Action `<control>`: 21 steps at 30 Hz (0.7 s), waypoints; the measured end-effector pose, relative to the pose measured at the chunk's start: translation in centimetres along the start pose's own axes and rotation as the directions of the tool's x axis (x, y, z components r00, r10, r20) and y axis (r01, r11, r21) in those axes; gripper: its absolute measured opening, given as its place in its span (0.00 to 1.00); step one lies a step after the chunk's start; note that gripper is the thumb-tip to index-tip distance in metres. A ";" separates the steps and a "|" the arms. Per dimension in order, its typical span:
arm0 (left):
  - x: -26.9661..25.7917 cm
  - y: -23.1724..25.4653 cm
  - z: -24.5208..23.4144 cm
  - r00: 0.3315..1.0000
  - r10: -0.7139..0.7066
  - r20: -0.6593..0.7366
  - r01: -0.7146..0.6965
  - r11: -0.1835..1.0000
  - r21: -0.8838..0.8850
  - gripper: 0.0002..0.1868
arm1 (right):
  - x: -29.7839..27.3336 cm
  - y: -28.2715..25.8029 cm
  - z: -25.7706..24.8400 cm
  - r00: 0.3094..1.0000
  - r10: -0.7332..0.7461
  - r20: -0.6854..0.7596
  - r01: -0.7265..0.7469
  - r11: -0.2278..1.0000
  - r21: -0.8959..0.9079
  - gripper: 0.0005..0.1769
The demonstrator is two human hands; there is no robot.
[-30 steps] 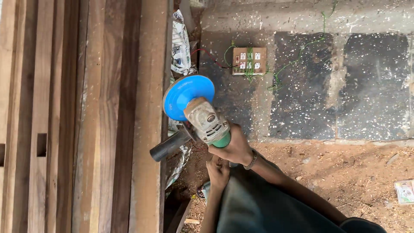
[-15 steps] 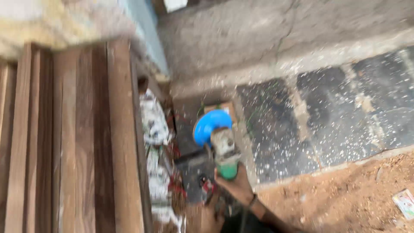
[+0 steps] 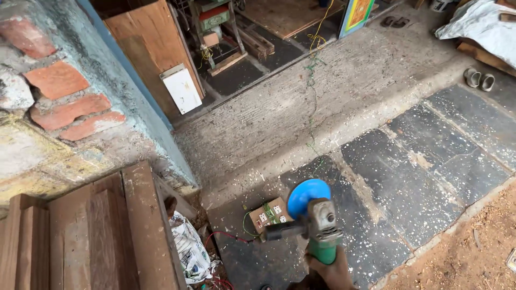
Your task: The recorder uses an angle grinder with a sanding pad to polish and smooth wooden beams.
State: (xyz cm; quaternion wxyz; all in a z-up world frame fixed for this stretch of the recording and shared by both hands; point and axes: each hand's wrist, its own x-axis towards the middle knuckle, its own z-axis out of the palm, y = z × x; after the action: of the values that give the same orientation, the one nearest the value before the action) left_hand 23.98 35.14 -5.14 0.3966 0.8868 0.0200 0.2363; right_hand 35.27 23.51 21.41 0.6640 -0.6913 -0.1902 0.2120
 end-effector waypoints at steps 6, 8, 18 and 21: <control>5.9 20.1 -15.7 0.950 -0.313 0.011 0.312 0.942 -0.121 0.28 | -1.4 -6.4 -0.4 0.993 -0.116 -0.038 0.120 0.982 0.146 0.12; 7.7 19.3 -16.7 0.988 -0.137 -0.072 0.127 0.984 -0.127 0.25 | 0.6 -12.6 0.9 0.987 -0.150 0.050 0.120 0.917 0.380 0.09; 10.2 5.7 -11.4 0.956 -0.291 -0.039 0.270 0.922 -0.279 0.21 | 13.2 0.9 0.9 0.964 0.265 0.005 -0.260 0.944 0.204 0.12; 9.2 -6.2 -6.5 0.728 -0.659 0.191 0.657 0.589 -0.471 0.24 | 20.3 10.6 1.3 0.959 0.262 0.104 -0.251 0.962 -0.108 0.09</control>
State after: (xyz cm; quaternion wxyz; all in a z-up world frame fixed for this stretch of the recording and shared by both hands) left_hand 30.29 45.95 -2.12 0.6744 0.6780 0.2837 0.0713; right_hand 51.35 35.17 10.00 0.5856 -0.7267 -0.1476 0.3275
